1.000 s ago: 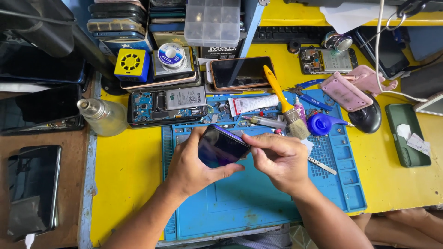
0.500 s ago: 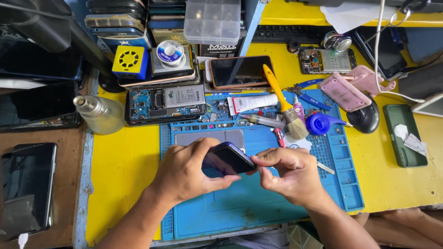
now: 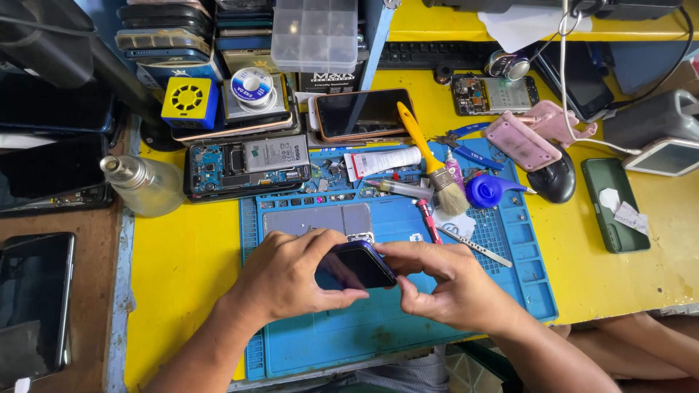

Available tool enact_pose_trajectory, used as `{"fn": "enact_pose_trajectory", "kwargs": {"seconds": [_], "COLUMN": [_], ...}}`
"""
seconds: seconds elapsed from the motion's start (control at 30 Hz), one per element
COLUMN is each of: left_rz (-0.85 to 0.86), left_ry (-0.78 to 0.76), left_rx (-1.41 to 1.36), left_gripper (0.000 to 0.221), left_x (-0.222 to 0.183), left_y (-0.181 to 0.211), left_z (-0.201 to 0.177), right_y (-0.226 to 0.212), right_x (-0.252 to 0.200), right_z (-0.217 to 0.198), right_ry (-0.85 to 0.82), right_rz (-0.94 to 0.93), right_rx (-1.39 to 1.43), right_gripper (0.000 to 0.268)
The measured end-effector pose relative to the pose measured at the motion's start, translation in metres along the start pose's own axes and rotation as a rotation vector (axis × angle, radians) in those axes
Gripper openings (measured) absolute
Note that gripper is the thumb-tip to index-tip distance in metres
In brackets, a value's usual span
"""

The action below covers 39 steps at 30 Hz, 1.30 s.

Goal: Prying the internal frame of a smartphone during a repair process using a heat gun and prying tools.

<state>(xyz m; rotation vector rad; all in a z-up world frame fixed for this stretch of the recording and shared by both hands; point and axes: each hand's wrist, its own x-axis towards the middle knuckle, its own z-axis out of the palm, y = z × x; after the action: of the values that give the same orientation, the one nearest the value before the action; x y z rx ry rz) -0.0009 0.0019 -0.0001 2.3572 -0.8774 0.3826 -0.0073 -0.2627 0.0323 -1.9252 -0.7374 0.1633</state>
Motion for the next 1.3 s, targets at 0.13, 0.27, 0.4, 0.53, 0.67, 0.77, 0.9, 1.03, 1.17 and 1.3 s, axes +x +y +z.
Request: {"fn": "enact_pose_trajectory", "kwargs": {"seconds": [0.13, 0.27, 0.4, 0.53, 0.67, 0.77, 0.9, 1.03, 1.17, 1.3], "left_rz": [0.001, 0.029, 0.093, 0.117, 0.128, 0.187, 0.231, 0.146, 0.068, 0.05], "left_ry": [-0.006, -0.009, -0.015, -0.006, -0.031, -0.073, -0.029, 0.042, 0.045, 0.029], "left_rx": [0.02, -0.001, 0.043, 0.027, 0.063, 0.075, 0.008, -0.031, -0.072, -0.108], "left_gripper": [0.068, 0.07, 0.069, 0.063, 0.064, 0.057, 0.051, 0.062, 0.067, 0.064], "left_x": [0.0, 0.0, 0.0, 0.001, -0.001, -0.001, 0.005, 0.005, 0.005, 0.005], "left_y": [0.002, 0.003, 0.005, 0.008, 0.009, 0.013, 0.014, 0.005, 0.002, 0.001], "left_z": [0.001, 0.0, 0.003, 0.002, 0.007, 0.008, 0.0, -0.002, -0.002, 0.0], "right_y": [-0.002, -0.005, -0.012, -0.018, -0.019, -0.017, -0.019, -0.016, -0.014, -0.006], "right_x": [0.002, 0.005, 0.012, 0.02, 0.023, 0.029, 0.029, 0.02, 0.003, -0.007], "right_z": [0.0, -0.004, -0.011, -0.01, -0.01, -0.008, -0.016, -0.019, -0.01, -0.006], "right_ry": [0.008, -0.055, -0.136, -0.09, -0.08, -0.09, -0.151, -0.062, -0.13, -0.108], "right_rz": [0.003, -0.012, -0.073, -0.093, -0.109, -0.11, 0.021, 0.078, 0.054, 0.076], "right_rx": [-0.03, -0.04, -0.14, -0.181, -0.199, -0.182, -0.096, 0.039, 0.018, 0.113], "right_gripper": [0.045, 0.053, 0.058, 0.043, 0.024, 0.017, 0.027, 0.038, 0.039, 0.041]}}
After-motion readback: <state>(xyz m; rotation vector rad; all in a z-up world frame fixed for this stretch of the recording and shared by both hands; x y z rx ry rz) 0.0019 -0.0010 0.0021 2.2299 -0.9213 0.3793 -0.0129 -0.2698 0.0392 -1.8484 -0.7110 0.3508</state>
